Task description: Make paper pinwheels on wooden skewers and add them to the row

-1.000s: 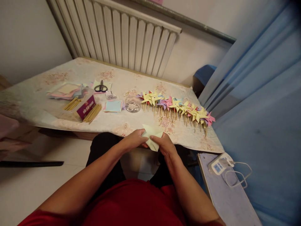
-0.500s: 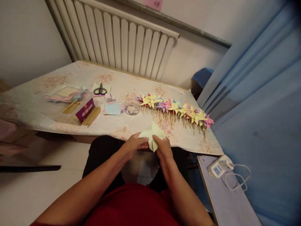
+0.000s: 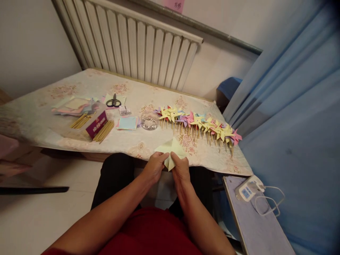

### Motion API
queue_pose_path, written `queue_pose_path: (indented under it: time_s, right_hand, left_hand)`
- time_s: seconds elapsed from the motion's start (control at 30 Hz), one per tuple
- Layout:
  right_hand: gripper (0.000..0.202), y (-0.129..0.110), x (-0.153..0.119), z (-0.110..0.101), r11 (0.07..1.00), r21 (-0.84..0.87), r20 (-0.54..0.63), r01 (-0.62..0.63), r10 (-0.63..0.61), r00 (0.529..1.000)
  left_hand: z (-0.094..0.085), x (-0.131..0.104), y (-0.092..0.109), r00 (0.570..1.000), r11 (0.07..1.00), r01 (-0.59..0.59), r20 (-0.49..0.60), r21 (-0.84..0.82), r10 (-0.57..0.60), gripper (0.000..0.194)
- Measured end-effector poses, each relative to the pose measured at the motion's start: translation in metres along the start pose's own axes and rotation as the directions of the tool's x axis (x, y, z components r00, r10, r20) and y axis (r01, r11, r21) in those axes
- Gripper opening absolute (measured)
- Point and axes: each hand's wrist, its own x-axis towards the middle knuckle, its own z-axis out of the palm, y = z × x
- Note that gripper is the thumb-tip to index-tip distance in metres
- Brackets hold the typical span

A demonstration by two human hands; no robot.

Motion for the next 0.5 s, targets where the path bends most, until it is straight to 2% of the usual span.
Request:
queue_pose_path:
  time_s: [0.1, 0.2, 0.3, 0.4, 0.47, 0.5]
  right_hand:
    - [0.034, -0.002, -0.002, 0.002, 0.999, 0.033, 0.002, -0.013, 0.013, 1.0]
    - [0.033, -0.003, -0.003, -0.001, 0.999, 0.037, 0.024, -0.005, 0.004, 1.0]
    - [0.032, -0.003, -0.006, -0.015, 0.999, -0.041, 0.051, 0.033, -0.031, 0.998]
    - [0.027, 0.001, -0.013, -0.037, 0.953, -0.221, -0.036, 0.207, -0.22, 0.975]
    - [0.023, 0.007, -0.02, -0.052, 0.854, -0.402, -0.103, 0.33, -0.401, 0.91]
    - [0.02, 0.01, -0.023, -0.058, 0.772, -0.489, -0.072, 0.406, -0.499, 0.863]
  left_hand:
    - [-0.001, 0.001, -0.002, 0.999, 1.0, -0.009, -0.035, 0.007, 0.01, 0.028]
    - [-0.004, 0.001, 0.0, 1.0, 1.0, -0.019, 0.001, 0.008, 0.019, 0.025]
    - [-0.007, 0.002, 0.002, 0.998, 0.999, -0.036, 0.048, 0.006, 0.035, 0.022]
    - [-0.01, 0.003, 0.005, 0.998, 0.998, -0.053, 0.029, 0.015, 0.052, 0.018]
    - [-0.01, 0.002, 0.006, 0.998, 0.998, -0.054, -0.008, 0.023, 0.055, 0.017]
    - [-0.01, 0.002, 0.007, 0.998, 0.998, -0.052, -0.019, 0.022, 0.053, 0.016]
